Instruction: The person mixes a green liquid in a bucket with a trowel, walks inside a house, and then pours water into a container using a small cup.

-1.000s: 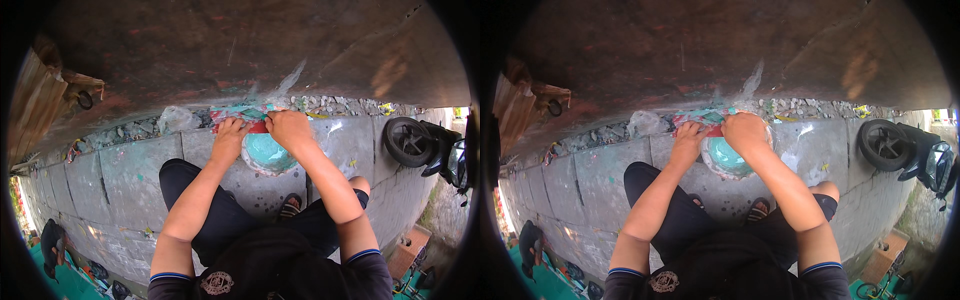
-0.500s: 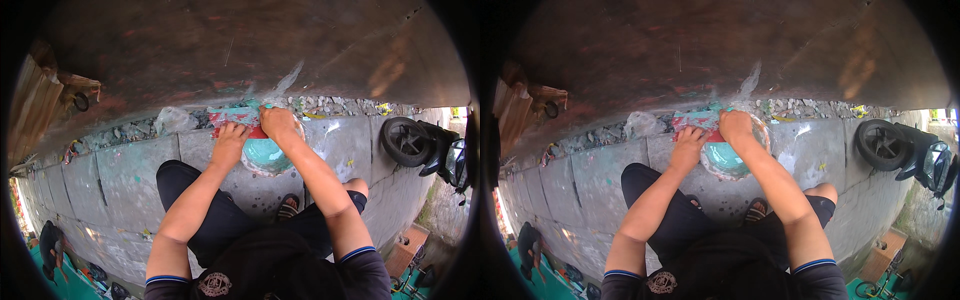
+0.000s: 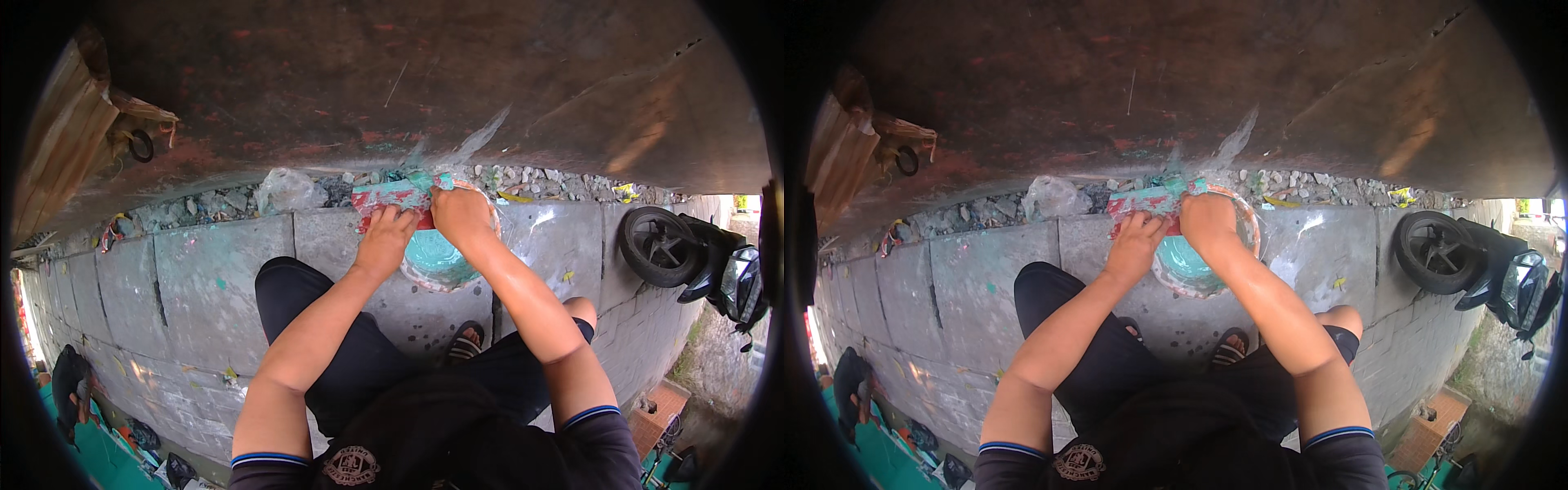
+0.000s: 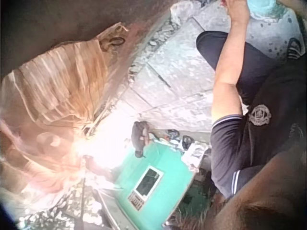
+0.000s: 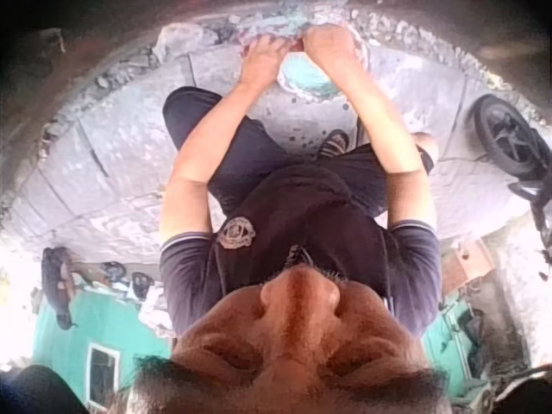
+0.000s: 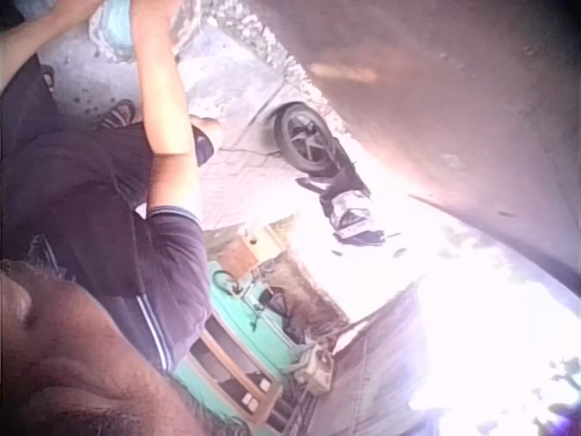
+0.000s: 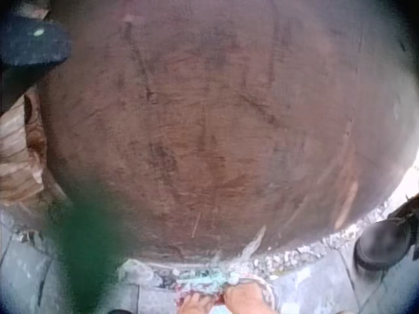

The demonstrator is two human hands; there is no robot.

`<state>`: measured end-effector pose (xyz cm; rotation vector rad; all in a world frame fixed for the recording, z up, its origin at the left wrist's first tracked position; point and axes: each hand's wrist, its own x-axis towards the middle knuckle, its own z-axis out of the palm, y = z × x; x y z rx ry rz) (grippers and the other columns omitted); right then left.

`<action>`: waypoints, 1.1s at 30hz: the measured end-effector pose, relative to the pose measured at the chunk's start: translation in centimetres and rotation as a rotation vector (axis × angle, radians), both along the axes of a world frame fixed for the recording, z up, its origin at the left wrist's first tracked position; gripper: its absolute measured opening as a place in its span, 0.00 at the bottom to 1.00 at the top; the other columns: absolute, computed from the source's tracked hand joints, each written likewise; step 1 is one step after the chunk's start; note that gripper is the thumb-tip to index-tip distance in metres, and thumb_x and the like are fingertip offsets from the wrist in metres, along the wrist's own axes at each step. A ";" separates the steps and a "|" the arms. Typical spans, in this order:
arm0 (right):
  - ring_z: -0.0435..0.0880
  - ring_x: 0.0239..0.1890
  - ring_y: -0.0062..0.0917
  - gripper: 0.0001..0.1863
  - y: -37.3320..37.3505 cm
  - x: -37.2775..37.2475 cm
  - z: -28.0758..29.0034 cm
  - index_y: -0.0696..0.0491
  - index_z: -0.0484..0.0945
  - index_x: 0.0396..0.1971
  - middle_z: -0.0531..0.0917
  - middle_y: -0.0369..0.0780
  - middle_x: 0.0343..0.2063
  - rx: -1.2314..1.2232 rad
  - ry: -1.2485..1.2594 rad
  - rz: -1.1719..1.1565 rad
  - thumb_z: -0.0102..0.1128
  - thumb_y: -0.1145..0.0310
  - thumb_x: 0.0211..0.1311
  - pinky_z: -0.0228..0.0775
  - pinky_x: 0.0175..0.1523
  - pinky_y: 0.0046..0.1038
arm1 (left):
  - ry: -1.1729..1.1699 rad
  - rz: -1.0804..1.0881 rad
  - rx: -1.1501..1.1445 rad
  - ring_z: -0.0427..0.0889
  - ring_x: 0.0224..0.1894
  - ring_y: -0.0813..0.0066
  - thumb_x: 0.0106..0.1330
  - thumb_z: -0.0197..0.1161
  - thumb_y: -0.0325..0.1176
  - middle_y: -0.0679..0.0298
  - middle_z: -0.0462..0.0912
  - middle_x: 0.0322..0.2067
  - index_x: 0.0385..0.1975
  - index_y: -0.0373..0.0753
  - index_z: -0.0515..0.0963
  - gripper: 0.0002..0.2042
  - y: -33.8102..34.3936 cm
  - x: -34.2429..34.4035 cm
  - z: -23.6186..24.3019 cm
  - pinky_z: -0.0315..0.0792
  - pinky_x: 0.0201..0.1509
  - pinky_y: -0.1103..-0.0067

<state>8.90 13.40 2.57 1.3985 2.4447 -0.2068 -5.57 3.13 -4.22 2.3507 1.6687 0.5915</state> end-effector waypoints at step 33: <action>0.87 0.34 0.36 0.16 0.7 5.5 6.0 0.56 0.83 0.37 0.85 0.48 0.29 -0.093 0.569 -0.124 0.47 0.64 0.68 0.76 0.40 0.37 | -0.041 0.002 0.087 0.72 0.53 0.66 0.58 0.55 0.26 0.65 0.77 0.48 0.52 0.34 0.78 0.20 0.7 -0.4 0.2 0.65 0.58 0.69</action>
